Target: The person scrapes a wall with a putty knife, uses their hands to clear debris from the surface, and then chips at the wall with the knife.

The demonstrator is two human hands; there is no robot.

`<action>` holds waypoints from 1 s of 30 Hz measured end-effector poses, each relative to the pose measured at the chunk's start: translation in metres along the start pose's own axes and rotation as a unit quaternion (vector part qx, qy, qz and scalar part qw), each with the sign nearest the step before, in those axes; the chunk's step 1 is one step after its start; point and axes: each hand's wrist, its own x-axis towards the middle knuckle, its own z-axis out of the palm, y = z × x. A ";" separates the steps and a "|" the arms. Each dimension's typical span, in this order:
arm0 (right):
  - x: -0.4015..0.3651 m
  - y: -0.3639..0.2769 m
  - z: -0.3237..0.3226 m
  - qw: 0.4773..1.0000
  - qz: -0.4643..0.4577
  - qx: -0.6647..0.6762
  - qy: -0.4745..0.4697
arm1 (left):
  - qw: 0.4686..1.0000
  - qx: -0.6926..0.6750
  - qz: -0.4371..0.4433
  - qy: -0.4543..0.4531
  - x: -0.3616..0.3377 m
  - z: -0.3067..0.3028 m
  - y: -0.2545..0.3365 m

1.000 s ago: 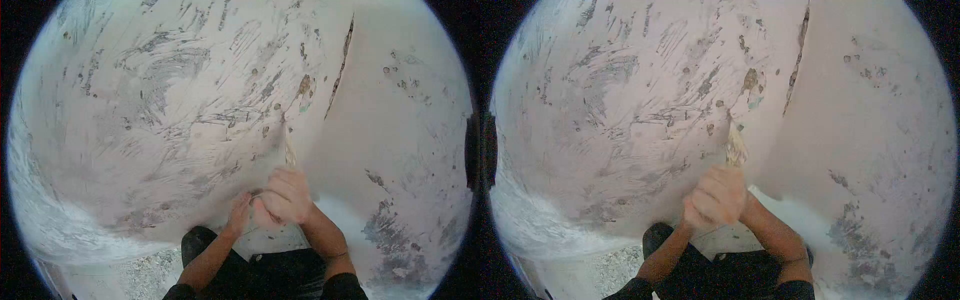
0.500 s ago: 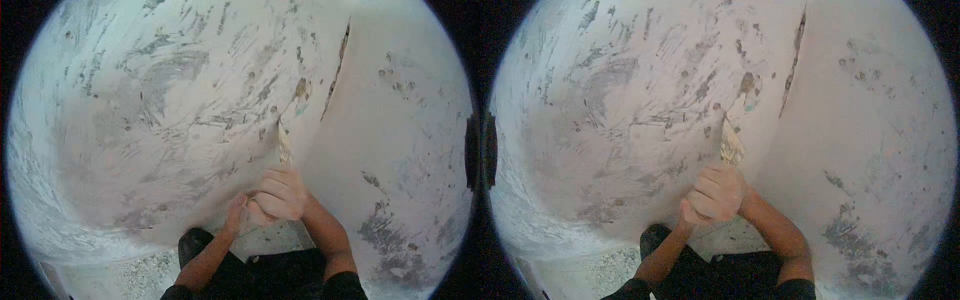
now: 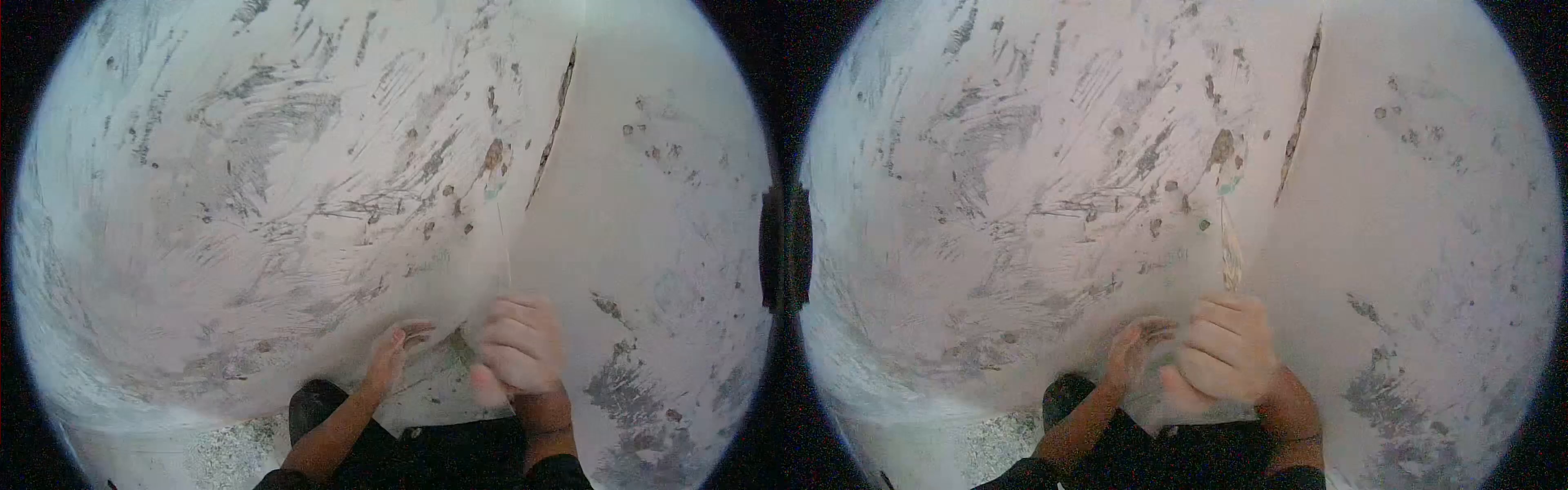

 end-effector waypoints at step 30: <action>0.004 0.072 -0.090 0.758 0.188 0.435 0.449 | 0.998 -0.042 -0.018 0.032 0.002 -0.004 -0.010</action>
